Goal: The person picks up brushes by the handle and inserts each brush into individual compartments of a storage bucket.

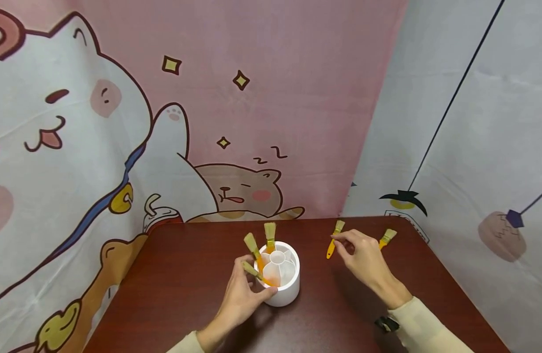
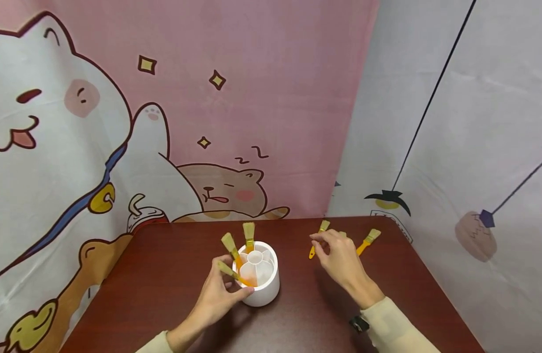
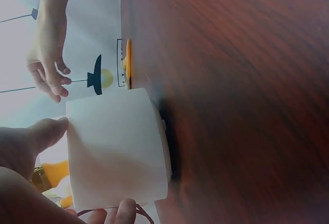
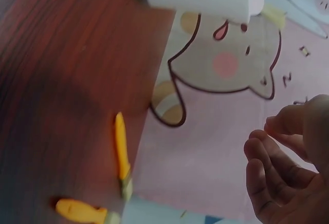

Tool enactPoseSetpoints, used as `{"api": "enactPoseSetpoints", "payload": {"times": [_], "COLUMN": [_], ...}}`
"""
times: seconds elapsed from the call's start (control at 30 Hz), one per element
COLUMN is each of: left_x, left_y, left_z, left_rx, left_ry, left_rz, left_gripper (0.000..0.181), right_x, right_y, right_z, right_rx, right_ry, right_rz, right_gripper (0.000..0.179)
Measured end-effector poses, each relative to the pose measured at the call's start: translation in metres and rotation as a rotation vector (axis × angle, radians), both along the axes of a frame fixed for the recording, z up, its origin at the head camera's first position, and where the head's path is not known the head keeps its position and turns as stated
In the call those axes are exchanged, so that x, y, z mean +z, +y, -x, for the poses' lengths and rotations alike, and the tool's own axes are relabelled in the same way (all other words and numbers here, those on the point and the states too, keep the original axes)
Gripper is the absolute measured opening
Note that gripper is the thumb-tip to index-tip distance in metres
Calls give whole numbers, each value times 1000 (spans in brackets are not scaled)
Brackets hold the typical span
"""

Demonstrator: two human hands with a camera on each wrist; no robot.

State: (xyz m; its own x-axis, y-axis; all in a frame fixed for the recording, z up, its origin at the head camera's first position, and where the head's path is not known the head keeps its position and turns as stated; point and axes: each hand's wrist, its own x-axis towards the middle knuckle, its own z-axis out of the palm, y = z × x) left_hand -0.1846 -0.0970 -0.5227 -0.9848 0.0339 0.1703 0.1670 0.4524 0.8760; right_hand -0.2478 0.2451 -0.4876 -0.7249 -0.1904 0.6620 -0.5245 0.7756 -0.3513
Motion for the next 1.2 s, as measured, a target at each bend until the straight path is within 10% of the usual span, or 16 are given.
{"api": "enactPoseSetpoints", "payload": {"times": [1.2], "left_x": [10], "left_y": [-9], "left_z": [11], "left_rx": [-263], "left_ry": [-141], "left_rz": [-254], "left_gripper": [88], "right_x": [-56], "right_y": [81], "right_z": [45], "right_rx": [-289], "right_ry": [-322], "right_rz": [-19], "right_gripper": [24]}}
